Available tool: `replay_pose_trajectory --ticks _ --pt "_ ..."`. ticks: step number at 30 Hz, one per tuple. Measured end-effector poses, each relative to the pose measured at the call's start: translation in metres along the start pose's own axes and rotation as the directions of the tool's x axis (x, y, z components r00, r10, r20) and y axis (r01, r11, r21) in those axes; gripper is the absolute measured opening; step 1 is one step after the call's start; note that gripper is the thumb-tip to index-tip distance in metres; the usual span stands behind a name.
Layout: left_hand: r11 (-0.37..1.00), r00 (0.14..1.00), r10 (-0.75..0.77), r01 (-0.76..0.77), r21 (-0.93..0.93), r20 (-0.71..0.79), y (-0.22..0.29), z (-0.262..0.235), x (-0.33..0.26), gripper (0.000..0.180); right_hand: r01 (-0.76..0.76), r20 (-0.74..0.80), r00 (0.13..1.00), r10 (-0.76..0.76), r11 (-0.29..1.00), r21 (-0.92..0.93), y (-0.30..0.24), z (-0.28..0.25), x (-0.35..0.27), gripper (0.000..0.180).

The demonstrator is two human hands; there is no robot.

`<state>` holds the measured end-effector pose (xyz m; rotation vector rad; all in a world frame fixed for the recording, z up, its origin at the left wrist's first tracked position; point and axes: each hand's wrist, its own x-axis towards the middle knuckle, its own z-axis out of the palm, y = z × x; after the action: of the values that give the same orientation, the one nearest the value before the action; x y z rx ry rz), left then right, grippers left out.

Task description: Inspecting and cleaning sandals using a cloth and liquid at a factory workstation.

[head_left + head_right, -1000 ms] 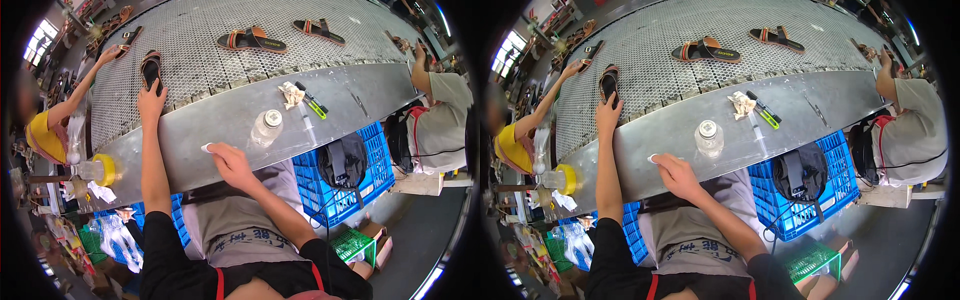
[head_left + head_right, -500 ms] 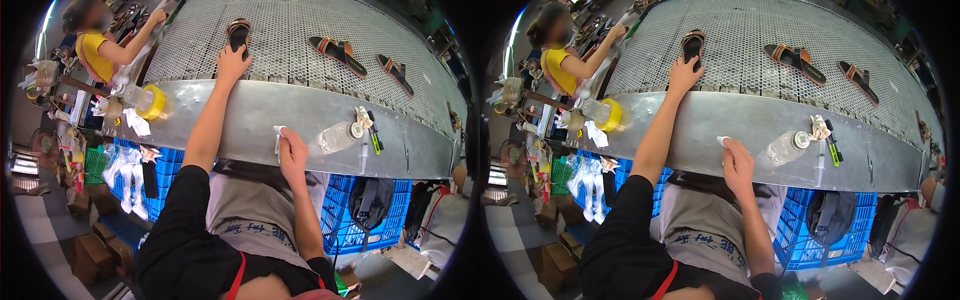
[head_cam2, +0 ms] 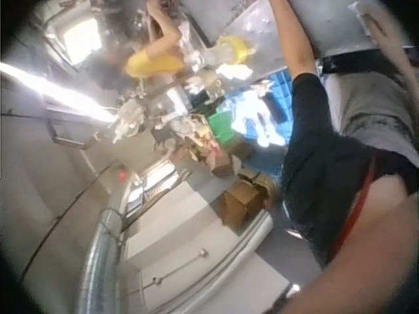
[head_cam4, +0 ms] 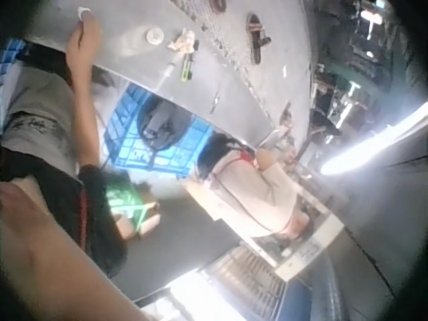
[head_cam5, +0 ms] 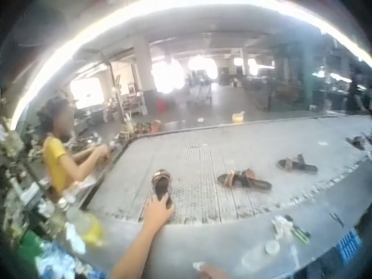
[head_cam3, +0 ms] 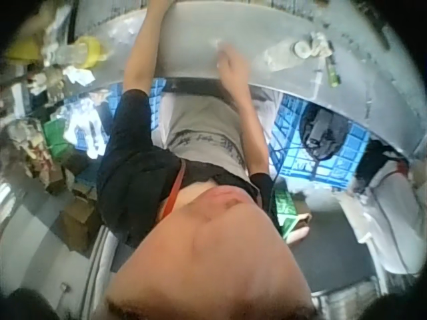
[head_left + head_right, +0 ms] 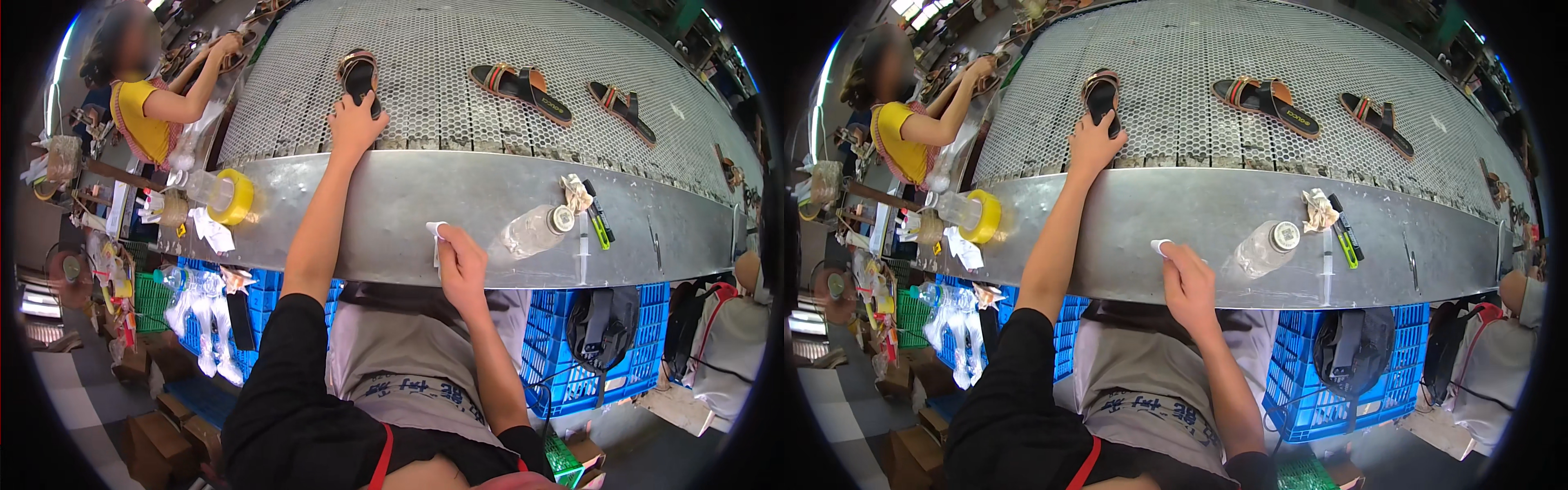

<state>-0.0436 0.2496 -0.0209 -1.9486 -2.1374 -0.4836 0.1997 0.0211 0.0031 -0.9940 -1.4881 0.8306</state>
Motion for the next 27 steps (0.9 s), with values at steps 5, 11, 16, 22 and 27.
replay_pose_trajectory --ticks 5,11,16,22,27 --pt "0.997 0.989 0.073 -0.074 0.006 0.130 -0.018 0.004 0.036 0.058 0.086 0.012 0.996 -0.086 0.996 -0.033 0.009 -0.004 -0.001 0.026" --pt "0.951 0.940 0.298 -0.308 -0.040 -0.164 0.035 0.001 0.089 0.042 0.064 0.084 0.995 -0.055 0.991 -0.118 0.022 -0.006 -0.011 0.030" --pt "0.773 0.871 0.487 -0.397 -0.495 0.062 0.179 -0.023 0.053 0.049 0.133 0.062 0.990 -0.129 0.989 -0.060 0.013 -0.003 -0.010 0.031" --pt "0.864 0.887 0.422 -0.330 -0.380 0.188 0.259 0.014 0.066 0.075 0.071 0.110 0.992 -0.070 0.997 -0.005 0.002 -0.010 -0.007 0.030" --pt "0.770 0.868 0.496 -0.454 -0.448 -0.027 0.246 0.053 0.051 0.087 0.069 0.125 0.989 -0.075 0.997 0.045 0.007 -0.011 -0.006 0.029"
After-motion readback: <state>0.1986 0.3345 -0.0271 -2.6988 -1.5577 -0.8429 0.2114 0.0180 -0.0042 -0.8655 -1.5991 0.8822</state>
